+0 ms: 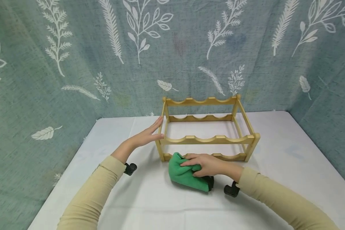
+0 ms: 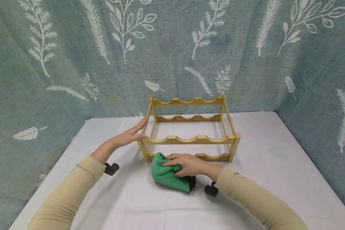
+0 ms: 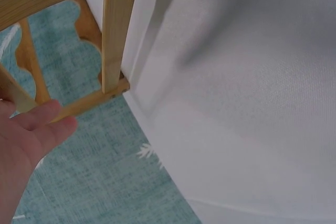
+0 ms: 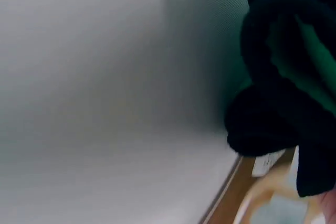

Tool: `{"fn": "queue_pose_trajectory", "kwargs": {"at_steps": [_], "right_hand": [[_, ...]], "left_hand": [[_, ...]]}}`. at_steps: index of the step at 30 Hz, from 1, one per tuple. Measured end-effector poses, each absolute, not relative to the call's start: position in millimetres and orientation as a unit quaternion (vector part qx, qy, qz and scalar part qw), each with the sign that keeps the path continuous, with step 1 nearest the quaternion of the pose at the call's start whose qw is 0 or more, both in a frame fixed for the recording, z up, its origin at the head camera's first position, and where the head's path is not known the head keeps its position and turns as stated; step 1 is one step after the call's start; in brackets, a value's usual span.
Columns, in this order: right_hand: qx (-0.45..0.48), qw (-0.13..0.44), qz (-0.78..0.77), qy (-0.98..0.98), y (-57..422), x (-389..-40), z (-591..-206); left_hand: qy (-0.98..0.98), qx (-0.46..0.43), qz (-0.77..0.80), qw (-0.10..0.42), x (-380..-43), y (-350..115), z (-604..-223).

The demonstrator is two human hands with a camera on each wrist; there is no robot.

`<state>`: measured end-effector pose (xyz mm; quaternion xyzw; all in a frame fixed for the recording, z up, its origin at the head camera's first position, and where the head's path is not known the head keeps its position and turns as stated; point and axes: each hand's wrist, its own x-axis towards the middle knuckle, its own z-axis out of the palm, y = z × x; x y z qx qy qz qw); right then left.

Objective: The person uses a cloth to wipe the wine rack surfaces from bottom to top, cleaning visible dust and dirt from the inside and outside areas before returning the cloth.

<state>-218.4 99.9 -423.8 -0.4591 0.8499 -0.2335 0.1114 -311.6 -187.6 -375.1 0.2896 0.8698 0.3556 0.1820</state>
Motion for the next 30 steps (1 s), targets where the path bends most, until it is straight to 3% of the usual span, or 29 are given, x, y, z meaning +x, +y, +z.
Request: {"fn": "queue_pose_trajectory", "kwargs": {"at_steps": [6, 11, 17, 30], "right_hand": [[-0.421, 0.114, -0.211, 0.875, 43, -230, -427], [-0.381, 0.122, -0.193, 0.896, 38, -227, -426], [-0.339, 0.153, -0.248, 0.895, 70, -223, -427], [-0.316, 0.112, -0.215, 0.917, 179, -198, -427]], "left_hand": [[0.866, 0.291, 0.360, 0.188, -309, -186, -370], [0.864, 0.287, 0.360, 0.202, -292, -179, -347], [0.867, 0.282, 0.357, 0.203, -287, -178, -341], [0.865, 0.279, 0.361, 0.209, -287, -178, -341]]}}
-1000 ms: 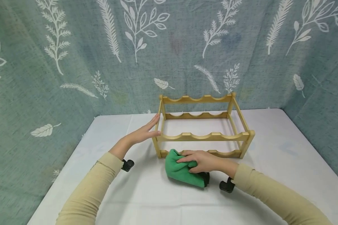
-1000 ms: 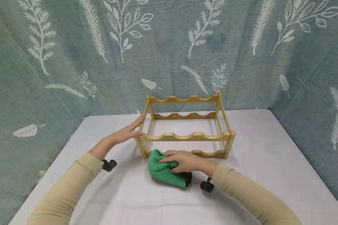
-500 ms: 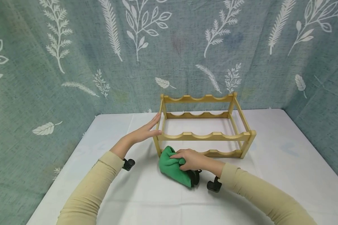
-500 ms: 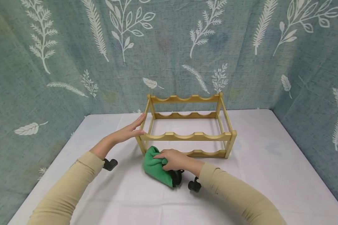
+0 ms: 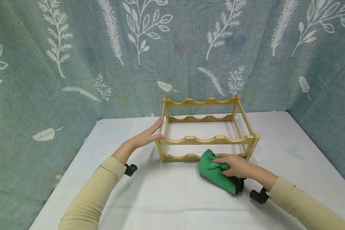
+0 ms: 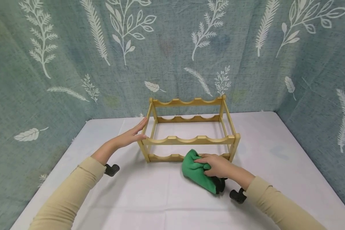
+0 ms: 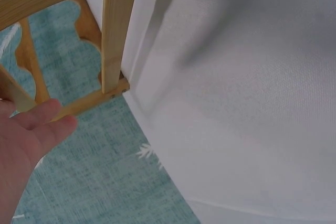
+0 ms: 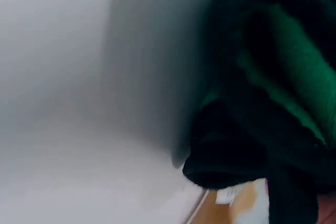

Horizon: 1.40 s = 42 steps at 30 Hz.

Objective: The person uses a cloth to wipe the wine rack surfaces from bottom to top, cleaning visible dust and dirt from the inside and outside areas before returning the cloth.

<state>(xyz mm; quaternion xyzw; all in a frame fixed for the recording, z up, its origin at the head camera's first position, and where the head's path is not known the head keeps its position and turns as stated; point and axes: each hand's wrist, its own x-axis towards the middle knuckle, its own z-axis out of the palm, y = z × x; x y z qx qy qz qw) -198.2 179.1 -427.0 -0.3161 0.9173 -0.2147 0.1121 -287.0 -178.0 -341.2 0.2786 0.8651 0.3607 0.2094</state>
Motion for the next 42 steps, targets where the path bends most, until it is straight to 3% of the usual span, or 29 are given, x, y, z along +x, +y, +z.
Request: {"fn": "queue_pose_trajectory", "kwargs": {"at_steps": [13, 23, 33, 38, 42], "right_hand": [[-0.298, 0.149, -0.193, 0.923, 285, -180, -419], [-0.381, 0.045, -0.206, 0.900, 311, -188, -400], [-0.447, 0.019, -0.152, 0.881, 325, -189, -344], [-0.488, -0.045, -0.200, 0.849, 334, -192, -330], [-0.497, -0.096, -0.229, 0.831, 336, -193, -342]], "left_hand": [[0.867, 0.273, 0.362, 0.206, -299, -186, -360], [0.866, 0.279, 0.367, 0.193, -308, -189, -375], [0.866, 0.280, 0.366, 0.192, -309, -186, -374], [0.867, 0.281, 0.365, 0.191, -309, -185, -372], [0.867, 0.279, 0.365, 0.193, -309, -185, -371]]}}
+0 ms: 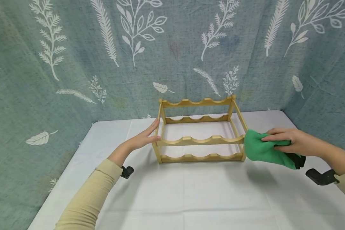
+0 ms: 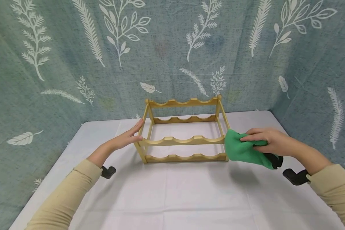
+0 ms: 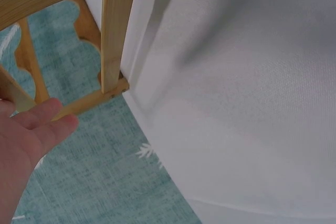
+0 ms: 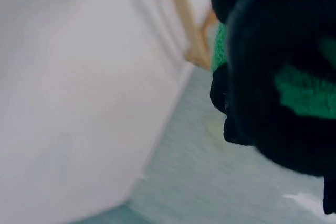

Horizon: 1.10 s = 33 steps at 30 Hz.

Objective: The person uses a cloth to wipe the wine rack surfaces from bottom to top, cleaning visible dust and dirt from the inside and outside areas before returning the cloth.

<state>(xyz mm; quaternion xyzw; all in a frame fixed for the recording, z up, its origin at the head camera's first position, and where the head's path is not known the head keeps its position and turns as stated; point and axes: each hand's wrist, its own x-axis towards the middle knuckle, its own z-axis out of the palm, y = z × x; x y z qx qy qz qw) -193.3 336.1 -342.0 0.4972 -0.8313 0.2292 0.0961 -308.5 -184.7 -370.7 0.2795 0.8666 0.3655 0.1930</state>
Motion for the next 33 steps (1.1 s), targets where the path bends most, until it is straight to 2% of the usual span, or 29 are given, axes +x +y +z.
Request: {"fn": "queue_pose_trajectory", "kwargs": {"at_steps": [4, 12, 19, 24, 29, 33], "right_hand": [[0.483, 0.082, 0.241, -0.838, 335, -193, -369], [0.379, -0.080, 0.245, -0.889, 328, -190, -415], [0.312, -0.134, 0.216, -0.915, 322, -176, -423], [0.328, -0.105, 0.182, -0.921, 318, -169, -429], [0.366, -0.037, 0.203, -0.907, 322, -171, -425], [0.400, 0.013, 0.223, -0.889, 328, -173, -408]], "left_hand": [[0.866, 0.281, 0.365, 0.193, -308, -185, -370], [0.868, 0.281, 0.363, 0.192, -308, -184, -370], [0.866, 0.285, 0.363, 0.194, -310, -187, -372], [0.867, 0.282, 0.365, 0.188, -309, -191, -372], [0.864, 0.287, 0.366, 0.191, -310, -189, -374], [0.863, 0.287, 0.368, 0.192, -311, -188, -375]]}}
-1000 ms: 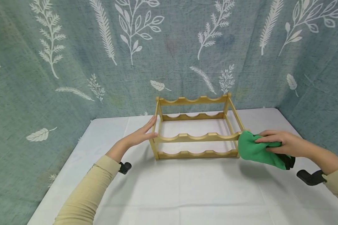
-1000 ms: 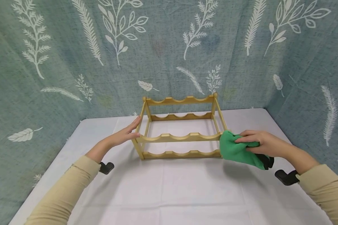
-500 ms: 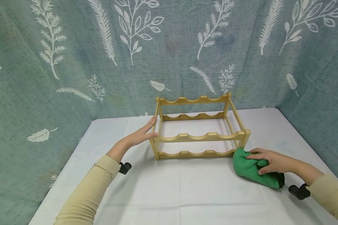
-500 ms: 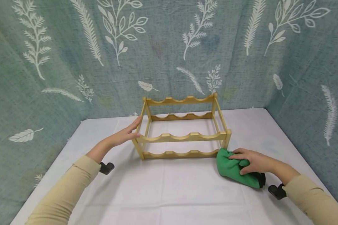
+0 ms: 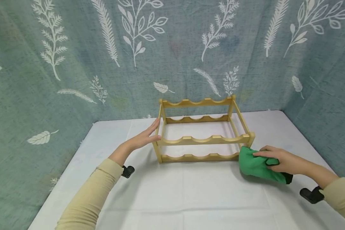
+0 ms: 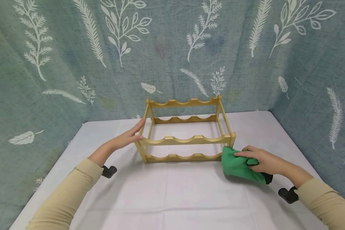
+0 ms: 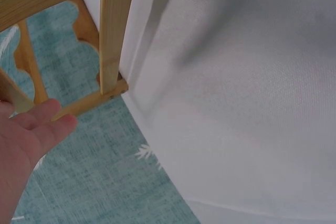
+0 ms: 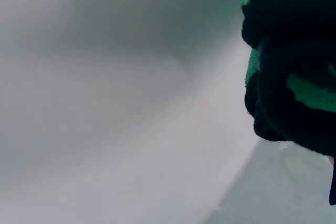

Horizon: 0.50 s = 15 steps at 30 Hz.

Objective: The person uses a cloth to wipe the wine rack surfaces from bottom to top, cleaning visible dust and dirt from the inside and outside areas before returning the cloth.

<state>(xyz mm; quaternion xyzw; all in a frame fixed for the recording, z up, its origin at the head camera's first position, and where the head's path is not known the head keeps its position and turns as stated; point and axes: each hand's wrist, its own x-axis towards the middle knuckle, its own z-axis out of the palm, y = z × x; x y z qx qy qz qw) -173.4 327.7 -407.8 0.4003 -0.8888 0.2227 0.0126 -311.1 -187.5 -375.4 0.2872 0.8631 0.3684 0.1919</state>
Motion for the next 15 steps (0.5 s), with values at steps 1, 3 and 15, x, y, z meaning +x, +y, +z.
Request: {"fn": "queue_pose_trajectory", "kwargs": {"at_steps": [1, 3, 15], "right_hand": [[0.406, 0.025, 0.223, -0.886, 329, -174, -402], [0.413, 0.046, 0.219, -0.883, 330, -176, -390], [0.407, 0.152, 0.176, -0.883, 279, -170, -363]], "left_hand": [[0.863, 0.287, 0.369, 0.191, -311, -187, -375], [0.863, 0.287, 0.370, 0.191, -311, -187, -375], [0.863, 0.291, 0.367, 0.190, -311, -186, -375]]}}
